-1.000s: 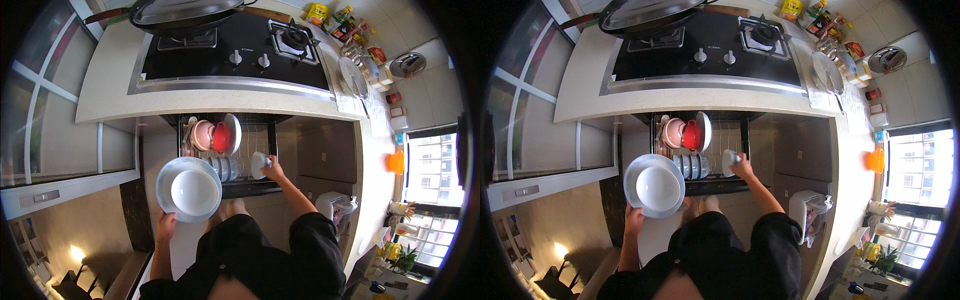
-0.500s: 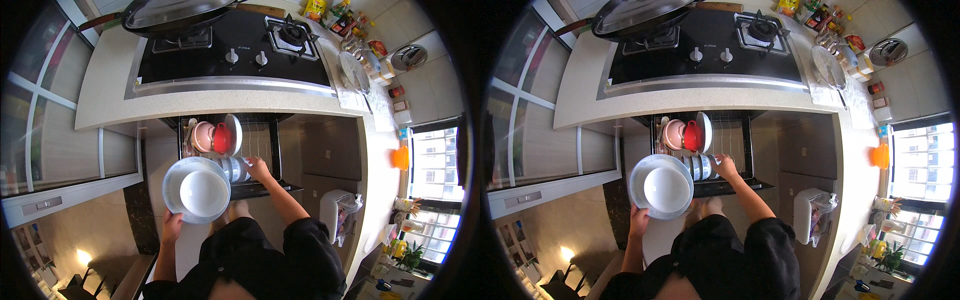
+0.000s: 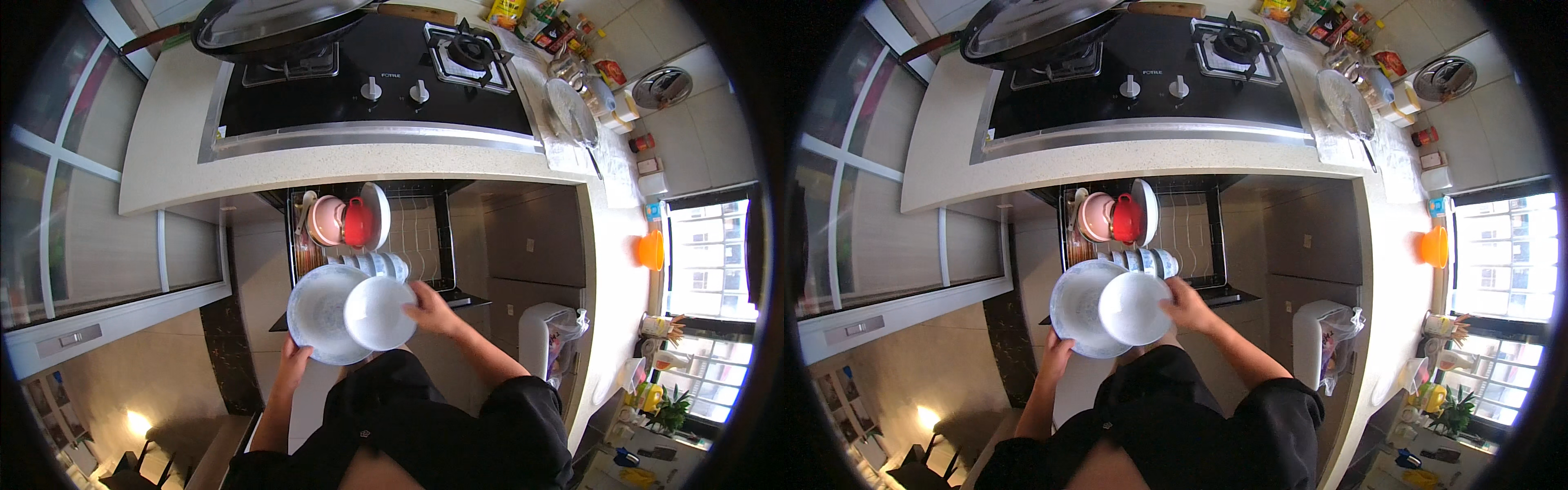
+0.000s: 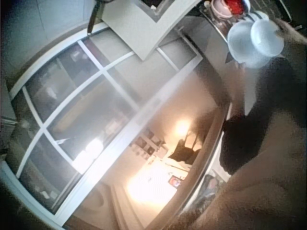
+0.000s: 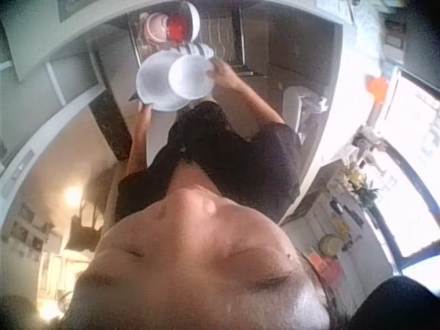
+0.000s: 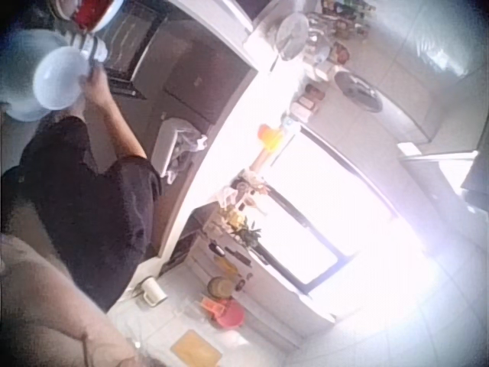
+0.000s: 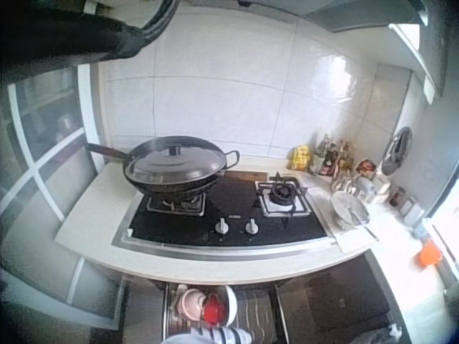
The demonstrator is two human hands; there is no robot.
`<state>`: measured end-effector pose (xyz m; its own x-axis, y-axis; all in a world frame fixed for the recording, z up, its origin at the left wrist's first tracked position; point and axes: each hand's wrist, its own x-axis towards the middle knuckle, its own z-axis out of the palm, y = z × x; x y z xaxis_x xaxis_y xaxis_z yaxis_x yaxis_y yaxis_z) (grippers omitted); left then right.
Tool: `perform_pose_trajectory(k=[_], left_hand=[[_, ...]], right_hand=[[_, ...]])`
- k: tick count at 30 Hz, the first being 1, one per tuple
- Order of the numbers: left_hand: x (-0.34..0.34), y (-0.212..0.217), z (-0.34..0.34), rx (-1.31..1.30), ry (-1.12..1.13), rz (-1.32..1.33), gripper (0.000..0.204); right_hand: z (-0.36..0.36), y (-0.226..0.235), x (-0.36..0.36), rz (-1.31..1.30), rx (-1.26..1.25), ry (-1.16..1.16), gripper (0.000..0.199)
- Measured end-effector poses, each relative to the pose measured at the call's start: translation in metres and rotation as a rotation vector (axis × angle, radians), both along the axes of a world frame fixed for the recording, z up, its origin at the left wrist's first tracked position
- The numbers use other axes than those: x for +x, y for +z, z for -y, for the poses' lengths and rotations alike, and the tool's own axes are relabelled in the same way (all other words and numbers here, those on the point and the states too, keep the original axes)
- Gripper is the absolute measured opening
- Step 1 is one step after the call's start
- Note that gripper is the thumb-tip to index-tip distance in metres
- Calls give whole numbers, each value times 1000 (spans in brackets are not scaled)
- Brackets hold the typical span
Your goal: The person organizes kitchenware by placing a plate into a drawer, stacking bowls, and arranging them in a dish rack. They then move to a different area to pour hot water from an electric kettle into a plastic container.
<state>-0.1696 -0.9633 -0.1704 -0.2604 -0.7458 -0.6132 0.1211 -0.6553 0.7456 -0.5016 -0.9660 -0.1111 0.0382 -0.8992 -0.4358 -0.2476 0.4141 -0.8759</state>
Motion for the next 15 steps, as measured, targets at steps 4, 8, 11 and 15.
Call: perform_pose_trajectory(k=[4, 8, 11, 15], left_hand=[[14, 3, -3, 120, 112, 32, 57], [22, 5, 1, 100, 134, -43, 59], [17, 19, 11, 121, 94, 61, 57], [17, 16, 10, 98, 56, 47, 60]], right_hand=[[-11, 3, -65, 293, 67, -229, 50], [2, -25, -107, -12, 321, -353, 51], [2, -124, -125, -436, 379, -398, 56], [7, -203, -103, -766, 176, -225, 63]])
